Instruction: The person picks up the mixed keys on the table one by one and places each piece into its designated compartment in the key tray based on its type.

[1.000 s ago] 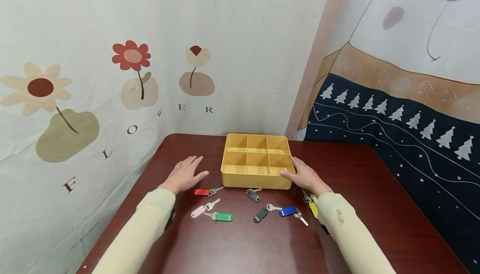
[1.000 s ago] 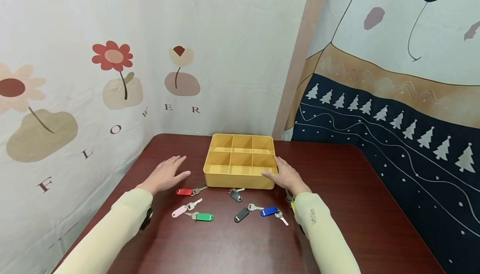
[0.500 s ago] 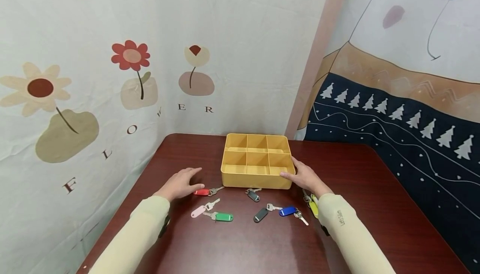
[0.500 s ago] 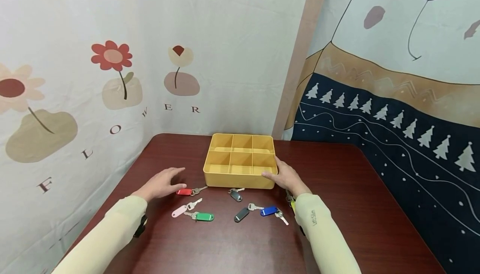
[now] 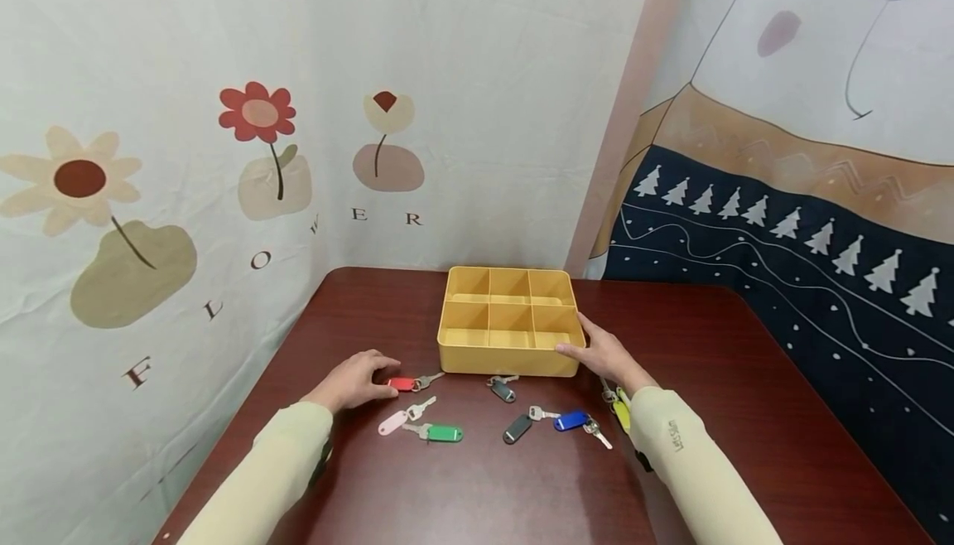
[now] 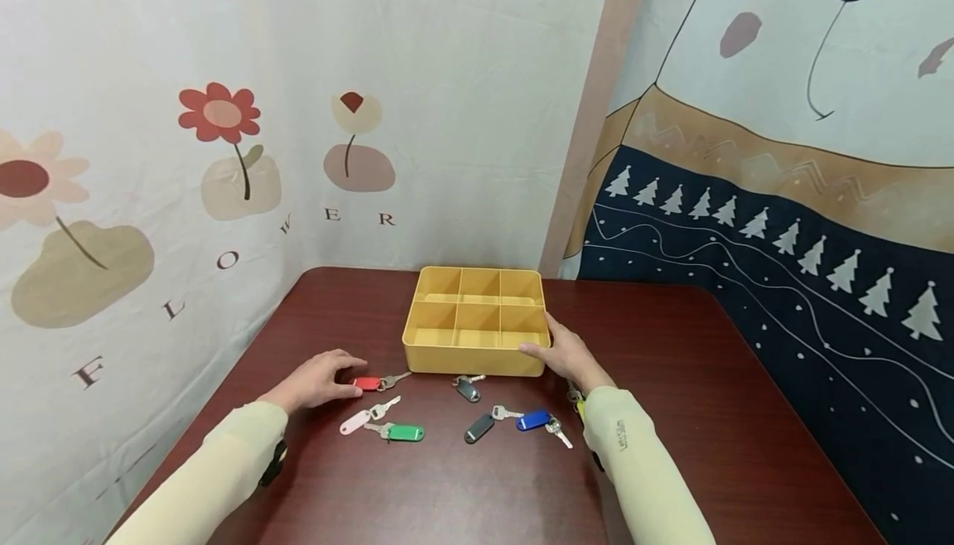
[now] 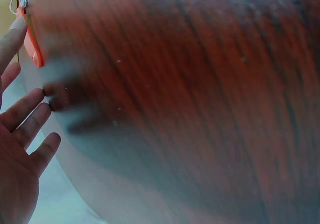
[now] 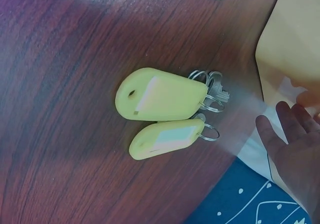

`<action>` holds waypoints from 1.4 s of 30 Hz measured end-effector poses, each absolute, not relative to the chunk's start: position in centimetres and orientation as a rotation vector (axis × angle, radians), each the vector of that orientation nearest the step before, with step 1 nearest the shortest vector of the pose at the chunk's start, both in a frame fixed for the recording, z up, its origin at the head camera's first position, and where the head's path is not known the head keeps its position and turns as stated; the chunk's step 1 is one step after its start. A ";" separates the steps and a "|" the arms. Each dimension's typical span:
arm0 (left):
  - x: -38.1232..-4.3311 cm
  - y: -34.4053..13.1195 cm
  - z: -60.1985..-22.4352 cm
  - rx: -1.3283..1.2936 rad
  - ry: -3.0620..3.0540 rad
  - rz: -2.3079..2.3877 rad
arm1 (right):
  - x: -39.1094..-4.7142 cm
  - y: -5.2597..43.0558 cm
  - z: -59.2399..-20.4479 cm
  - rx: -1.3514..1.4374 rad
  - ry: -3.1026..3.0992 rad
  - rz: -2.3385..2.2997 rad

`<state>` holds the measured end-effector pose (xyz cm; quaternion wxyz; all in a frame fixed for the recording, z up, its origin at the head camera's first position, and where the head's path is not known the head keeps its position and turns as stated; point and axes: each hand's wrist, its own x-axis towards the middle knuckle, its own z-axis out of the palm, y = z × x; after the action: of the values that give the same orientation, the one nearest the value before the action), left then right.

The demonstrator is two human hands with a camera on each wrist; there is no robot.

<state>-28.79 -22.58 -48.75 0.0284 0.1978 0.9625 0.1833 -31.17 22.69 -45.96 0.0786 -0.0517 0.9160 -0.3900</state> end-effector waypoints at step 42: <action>-28.9 -19.5 -49.5 1.054 3.067 0.550 | -31.1 22.7 -46.3 -0.115 2.712 -1.232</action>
<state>-28.91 -19.46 -49.52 -0.0740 0.3196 0.9298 0.1667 -31.11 22.69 -46.28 0.0804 -0.0383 0.9069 -0.4119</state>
